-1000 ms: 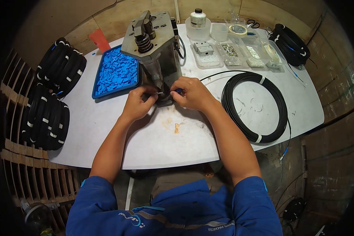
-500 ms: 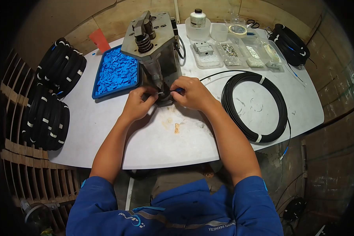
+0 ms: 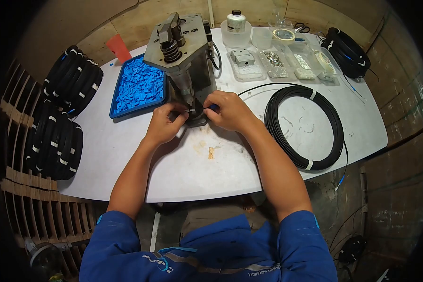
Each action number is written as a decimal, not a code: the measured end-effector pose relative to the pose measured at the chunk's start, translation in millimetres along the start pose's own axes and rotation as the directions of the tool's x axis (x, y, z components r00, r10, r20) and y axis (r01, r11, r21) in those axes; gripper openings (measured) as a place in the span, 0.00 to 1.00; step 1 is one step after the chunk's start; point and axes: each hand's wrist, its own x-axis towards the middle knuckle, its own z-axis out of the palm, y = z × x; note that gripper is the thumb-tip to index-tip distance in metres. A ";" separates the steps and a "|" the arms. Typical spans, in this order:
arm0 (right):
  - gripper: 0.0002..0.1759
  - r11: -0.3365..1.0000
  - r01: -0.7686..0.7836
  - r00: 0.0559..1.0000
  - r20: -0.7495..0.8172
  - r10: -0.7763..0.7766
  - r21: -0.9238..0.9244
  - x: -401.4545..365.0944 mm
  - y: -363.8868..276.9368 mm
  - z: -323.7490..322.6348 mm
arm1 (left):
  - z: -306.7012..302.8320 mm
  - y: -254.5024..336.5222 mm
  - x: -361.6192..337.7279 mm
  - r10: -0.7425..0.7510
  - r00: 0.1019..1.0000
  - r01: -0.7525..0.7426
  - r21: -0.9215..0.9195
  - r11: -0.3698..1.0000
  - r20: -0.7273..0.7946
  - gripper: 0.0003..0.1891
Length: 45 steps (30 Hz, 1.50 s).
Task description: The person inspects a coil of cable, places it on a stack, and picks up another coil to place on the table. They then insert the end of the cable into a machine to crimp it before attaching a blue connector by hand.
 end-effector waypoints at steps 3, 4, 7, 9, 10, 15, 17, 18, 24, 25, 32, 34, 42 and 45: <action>0.07 1.000 0.009 1.000 -0.005 -0.009 -0.010 0.3 -0.7 0.2 | -0.3 0.8 -0.2 -0.006 1.000 0.006 0.005 1.000 0.000 0.12; 0.07 1.000 0.009 1.000 -0.004 -0.009 -0.010 0.2 -0.7 0.2 | -0.2 1.1 -0.4 -0.002 1.000 0.002 0.004 1.000 -0.005 0.12; 0.07 1.000 0.018 1.000 -0.005 -0.018 -0.013 0.2 0.0 0.1 | 0.2 -0.4 0.2 -0.011 1.000 0.011 -0.006 1.000 0.000 0.12; 0.07 0.997 0.060 0.998 -0.018 -0.061 -0.044 0.3 0.9 0.5 | -0.2 0.8 0.1 0.017 1.000 -0.017 0.002 1.000 -0.012 0.12; 0.07 0.997 0.060 0.998 -0.017 -0.060 -0.044 -0.1 1.2 0.8 | -0.2 1.2 0.0 0.045 0.999 -0.044 0.011 0.999 -0.023 0.12; 0.07 0.998 0.060 0.998 -0.014 -0.061 -0.030 0.2 2.0 0.8 | -0.1 1.3 -0.3 0.041 0.999 -0.041 0.014 0.999 -0.023 0.12; 0.07 0.999 0.043 0.999 -0.010 -0.043 -0.016 -0.5 1.2 0.3 | 0.1 1.5 -0.4 0.040 0.999 -0.039 0.020 0.999 -0.030 0.12; 0.07 1.000 0.025 1.000 -0.006 -0.025 -0.003 -0.6 0.4 0.2 | 0.7 -0.4 -0.3 0.043 0.999 -0.043 0.017 0.999 -0.029 0.12; 0.07 0.999 0.029 1.000 0.001 -0.029 -0.020 0.1 -1.0 -0.1 | 0.6 -2.4 0.0 0.056 0.998 -0.056 0.022 0.998 -0.024 0.12; 0.07 0.999 0.029 1.000 0.001 -0.029 -0.020 0.4 -1.6 -0.4 | 0.6 -2.4 0.1 0.035 0.999 -0.035 0.012 0.999 -0.013 0.12; 0.07 1.000 0.010 1.000 0.006 -0.010 -0.017 0.3 -1.1 0.1 | 0.1 -0.5 -0.5 0.032 0.999 -0.032 0.022 0.999 -0.003 0.11; 0.07 1.000 0.018 1.000 0.005 -0.018 -0.021 0.4 -0.5 -0.1 | -0.2 1.5 -0.7 0.056 0.998 -0.055 0.018 0.998 -0.016 0.11; 0.08 0.998 0.039 0.998 0.048 -0.036 -0.046 0.3 -2.5 -3.5 | -2.1 2.9 -1.1 0.032 0.999 -0.032 0.013 0.999 0.013 0.11; 0.07 0.998 0.026 0.996 0.089 -0.021 -0.053 1.1 -3.7 -6.0 | -1.5 1.5 -0.9 0.052 0.998 -0.052 0.014 0.999 0.021 0.12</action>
